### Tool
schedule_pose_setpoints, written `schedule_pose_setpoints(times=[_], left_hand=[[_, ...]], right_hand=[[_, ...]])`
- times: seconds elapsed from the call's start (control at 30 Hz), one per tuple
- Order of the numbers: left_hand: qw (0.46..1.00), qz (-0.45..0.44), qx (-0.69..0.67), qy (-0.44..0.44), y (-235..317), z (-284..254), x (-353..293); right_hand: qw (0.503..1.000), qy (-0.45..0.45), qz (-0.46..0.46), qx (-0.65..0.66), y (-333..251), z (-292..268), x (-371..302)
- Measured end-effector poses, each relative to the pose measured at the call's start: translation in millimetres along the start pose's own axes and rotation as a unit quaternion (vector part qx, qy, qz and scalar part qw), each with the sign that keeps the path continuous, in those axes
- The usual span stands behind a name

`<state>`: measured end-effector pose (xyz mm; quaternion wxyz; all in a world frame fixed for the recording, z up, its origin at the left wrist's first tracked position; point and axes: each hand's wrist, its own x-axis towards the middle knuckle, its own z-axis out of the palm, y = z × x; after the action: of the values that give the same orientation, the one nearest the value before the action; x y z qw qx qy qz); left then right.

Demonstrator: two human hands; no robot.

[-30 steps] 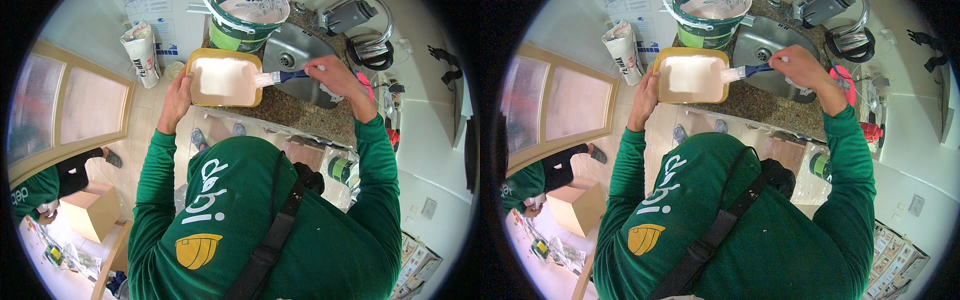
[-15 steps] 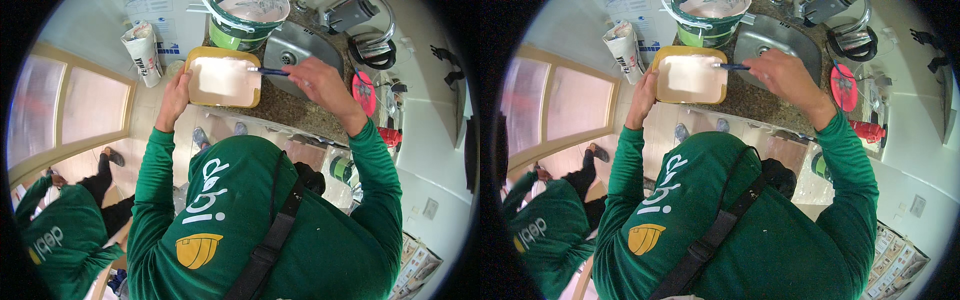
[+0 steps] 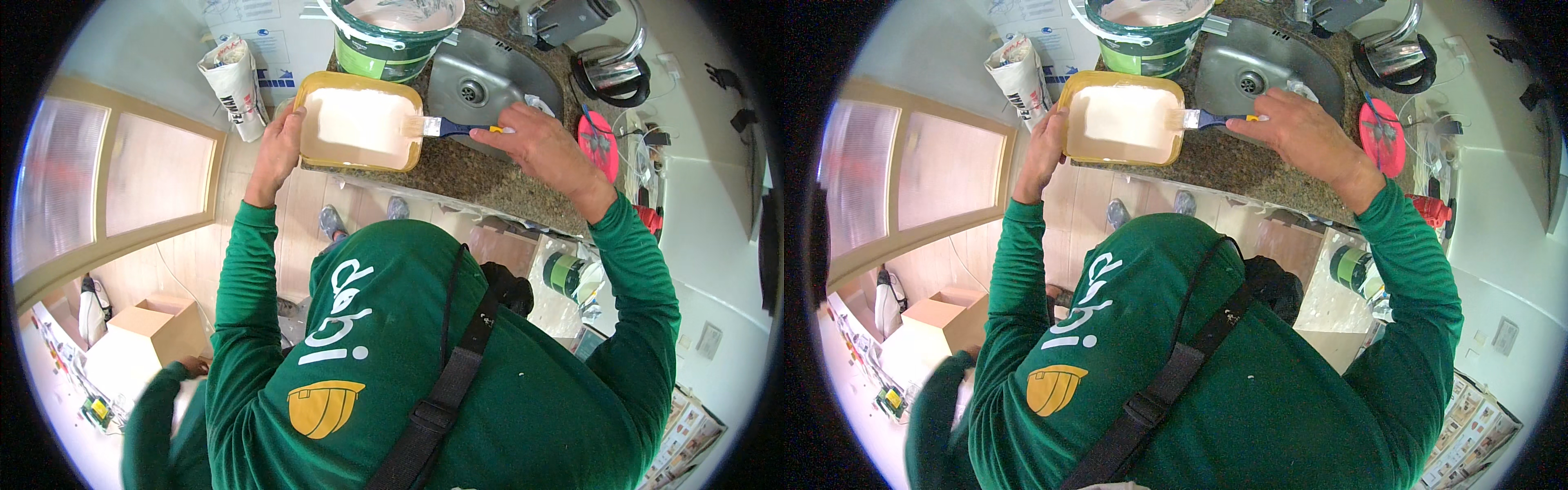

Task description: The person pours paint from a large bucket into a yellow paint tray and mixes it with a brush. They then rinse the brush in a sink.

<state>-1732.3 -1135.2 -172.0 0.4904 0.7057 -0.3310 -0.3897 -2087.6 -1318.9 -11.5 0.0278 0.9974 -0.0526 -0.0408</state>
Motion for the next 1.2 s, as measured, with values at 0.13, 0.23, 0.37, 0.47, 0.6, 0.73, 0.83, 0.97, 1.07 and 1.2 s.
schedule_pose_setpoints(times=[0.13,0.23,0.37,0.47,0.6,0.73,0.83,0.97,1.07,1.2], left_hand=[[1.0,0.002,0.01,-0.001,1.9,-0.4,0.1],[1.0,0.002,0.015,0.003,-1.6,-1.1,0.6],[1.0,0.0,0.006,0.001,-5.1,-1.2,1.2],[1.0,-0.005,0.002,-0.001,-5.7,-1.7,0.5],[1.0,-0.004,0.003,-0.007,-8.2,-3.1,0.9],[0.999,-0.027,0.024,-0.005,-4.1,-3.7,-2.0],[0.997,-0.072,0.031,-0.027,1.3,-6.0,-4.1],[0.999,-0.047,0.02,-0.018,0.8,-4.3,-3.0],[0.999,-0.02,0.027,0.011,-10.0,-1.4,-2.1],[0.999,-0.031,0.022,0.009,-5.6,-2.6,-4.3]], right_hand=[[1.0,-0.006,0.0,-0.004,2.6,-4.5,-1.6],[1.0,-0.025,0.004,0.003,4.9,-10.9,-2.4],[1.0,-0.016,0.001,0.001,7.7,-12.0,-3.8],[1.0,-0.014,0.011,0.005,6.0,-15.5,-4.5],[0.999,-0.001,0.031,0.026,5.2,-22.4,-7.8],[0.983,0.077,0.084,0.146,7.8,-25.3,-8.8],[0.956,0.097,0.132,0.245,8.0,-15.0,-0.7],[0.939,0.061,0.174,0.29,1.2,19.6,10.5],[0.952,0.042,0.184,0.24,0.0,21.8,9.8],[0.951,0.014,0.212,0.224,7.0,1.5,-1.5]])
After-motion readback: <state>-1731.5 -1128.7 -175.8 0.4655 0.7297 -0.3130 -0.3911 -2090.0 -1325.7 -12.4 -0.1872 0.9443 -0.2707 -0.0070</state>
